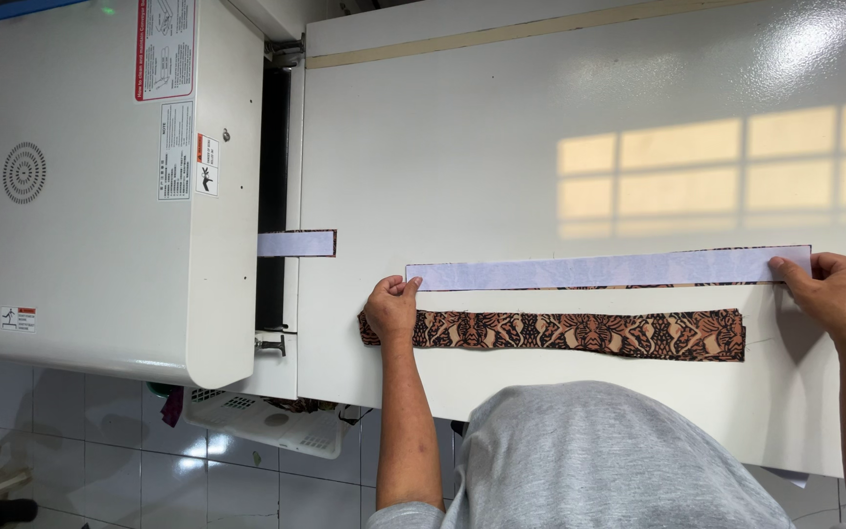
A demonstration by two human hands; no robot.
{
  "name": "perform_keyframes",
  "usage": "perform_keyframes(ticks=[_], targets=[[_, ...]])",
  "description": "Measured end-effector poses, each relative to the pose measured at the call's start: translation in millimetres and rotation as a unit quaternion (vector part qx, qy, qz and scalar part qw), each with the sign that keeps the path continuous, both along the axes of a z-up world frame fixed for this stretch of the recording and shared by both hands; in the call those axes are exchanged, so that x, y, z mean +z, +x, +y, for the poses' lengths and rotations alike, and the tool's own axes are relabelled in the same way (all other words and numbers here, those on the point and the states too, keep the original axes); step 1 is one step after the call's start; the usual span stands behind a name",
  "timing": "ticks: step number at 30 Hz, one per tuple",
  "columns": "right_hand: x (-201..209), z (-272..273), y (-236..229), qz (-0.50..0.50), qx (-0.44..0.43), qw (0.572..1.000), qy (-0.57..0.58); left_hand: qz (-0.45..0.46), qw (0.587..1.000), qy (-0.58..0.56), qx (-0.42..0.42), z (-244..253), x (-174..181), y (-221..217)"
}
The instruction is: The person repeatedly places patterned fabric strips onto a white backing sheet and feeds them through a laminating machine. The person aligns each strip, inserts it into the machine, and retrieves the laminated strip, repeating the process for multiple pieces.
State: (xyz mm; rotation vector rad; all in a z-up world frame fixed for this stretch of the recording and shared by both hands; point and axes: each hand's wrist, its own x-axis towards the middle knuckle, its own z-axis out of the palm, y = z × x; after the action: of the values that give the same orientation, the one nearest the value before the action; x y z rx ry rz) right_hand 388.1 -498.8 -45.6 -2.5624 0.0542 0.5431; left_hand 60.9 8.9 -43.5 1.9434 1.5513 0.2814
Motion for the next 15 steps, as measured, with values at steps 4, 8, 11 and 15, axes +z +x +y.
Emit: perform_keyframes(ticks=[4, 8, 11, 15], targets=[[-6.3, -4.2, 2.8, 0.0, 0.007, 1.0, -0.016, -0.004, 1.0, 0.014, -0.005, -1.7, -0.2, -0.6], [-15.5, -9.2, 7.7, -0.019, 0.037, 0.999, -0.029, 0.012, 0.993, 0.107, -0.047, -6.2, 1.5, -0.4], [-19.9, -8.1, 12.0, -0.02, 0.042, 0.998, -0.03, 0.087, 0.979, 0.163, -0.087, -23.6, 3.5, 4.5], [-14.1, -5.5, 9.8, -0.038, 0.038, 0.998, -0.01, 0.109, 0.939, 0.248, -0.212, -73.5, 2.9, 22.6]])
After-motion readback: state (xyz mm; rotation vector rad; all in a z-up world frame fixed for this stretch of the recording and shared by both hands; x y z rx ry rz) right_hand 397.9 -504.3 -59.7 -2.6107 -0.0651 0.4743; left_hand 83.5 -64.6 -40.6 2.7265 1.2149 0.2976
